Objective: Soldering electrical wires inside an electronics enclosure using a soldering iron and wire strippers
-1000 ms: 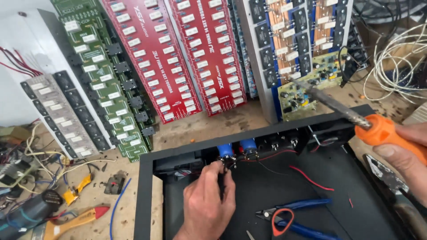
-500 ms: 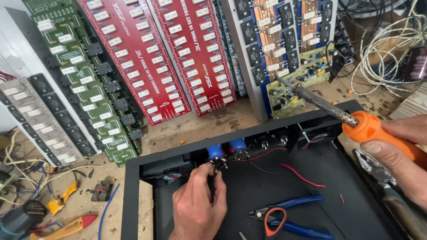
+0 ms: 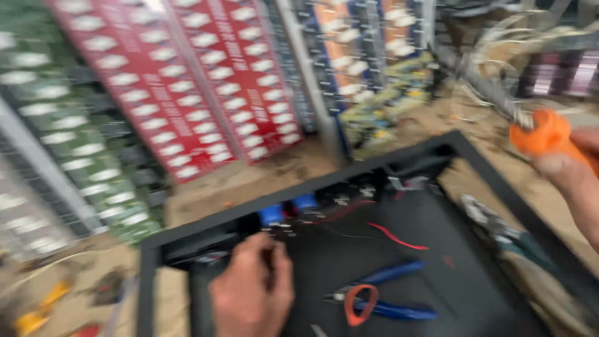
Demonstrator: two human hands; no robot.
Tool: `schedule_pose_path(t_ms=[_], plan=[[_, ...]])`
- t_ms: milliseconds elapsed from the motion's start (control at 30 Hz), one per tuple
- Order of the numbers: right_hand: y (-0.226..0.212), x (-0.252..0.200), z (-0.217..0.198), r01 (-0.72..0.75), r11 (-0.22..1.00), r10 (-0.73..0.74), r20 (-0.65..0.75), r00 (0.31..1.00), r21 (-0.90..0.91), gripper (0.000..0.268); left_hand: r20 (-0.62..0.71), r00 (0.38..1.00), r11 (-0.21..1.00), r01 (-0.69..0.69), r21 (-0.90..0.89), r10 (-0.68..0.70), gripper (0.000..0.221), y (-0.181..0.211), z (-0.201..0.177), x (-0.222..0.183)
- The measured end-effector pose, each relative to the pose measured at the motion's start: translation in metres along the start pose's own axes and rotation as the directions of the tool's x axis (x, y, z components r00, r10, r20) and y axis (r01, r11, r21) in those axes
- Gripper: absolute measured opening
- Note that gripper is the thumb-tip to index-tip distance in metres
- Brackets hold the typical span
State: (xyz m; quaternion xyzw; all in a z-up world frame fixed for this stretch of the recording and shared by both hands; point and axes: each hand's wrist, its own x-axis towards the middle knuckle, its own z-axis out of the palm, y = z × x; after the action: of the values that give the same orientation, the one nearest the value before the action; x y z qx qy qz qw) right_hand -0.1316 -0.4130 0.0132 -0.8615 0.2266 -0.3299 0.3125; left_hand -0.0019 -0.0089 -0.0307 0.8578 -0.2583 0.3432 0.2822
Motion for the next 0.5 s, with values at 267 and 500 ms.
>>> schedule_pose_path(t_ms=[267, 500], plan=[[-0.046, -0.013, -0.066, 0.037, 0.906, -0.057, -0.035, 0.998, -0.422, 0.041, 0.175, 0.95, 0.965, 0.25, 0.078, -0.26, 0.041, 0.016, -0.004, -0.001], [0.064, -0.04, -0.041, 0.201, 0.867, -0.172, 0.106, 0.98, -0.456, 0.028, -0.032, 0.993, 0.993, 0.117, -0.001, -0.117, 0.026, 0.009, 0.003, 0.001]])
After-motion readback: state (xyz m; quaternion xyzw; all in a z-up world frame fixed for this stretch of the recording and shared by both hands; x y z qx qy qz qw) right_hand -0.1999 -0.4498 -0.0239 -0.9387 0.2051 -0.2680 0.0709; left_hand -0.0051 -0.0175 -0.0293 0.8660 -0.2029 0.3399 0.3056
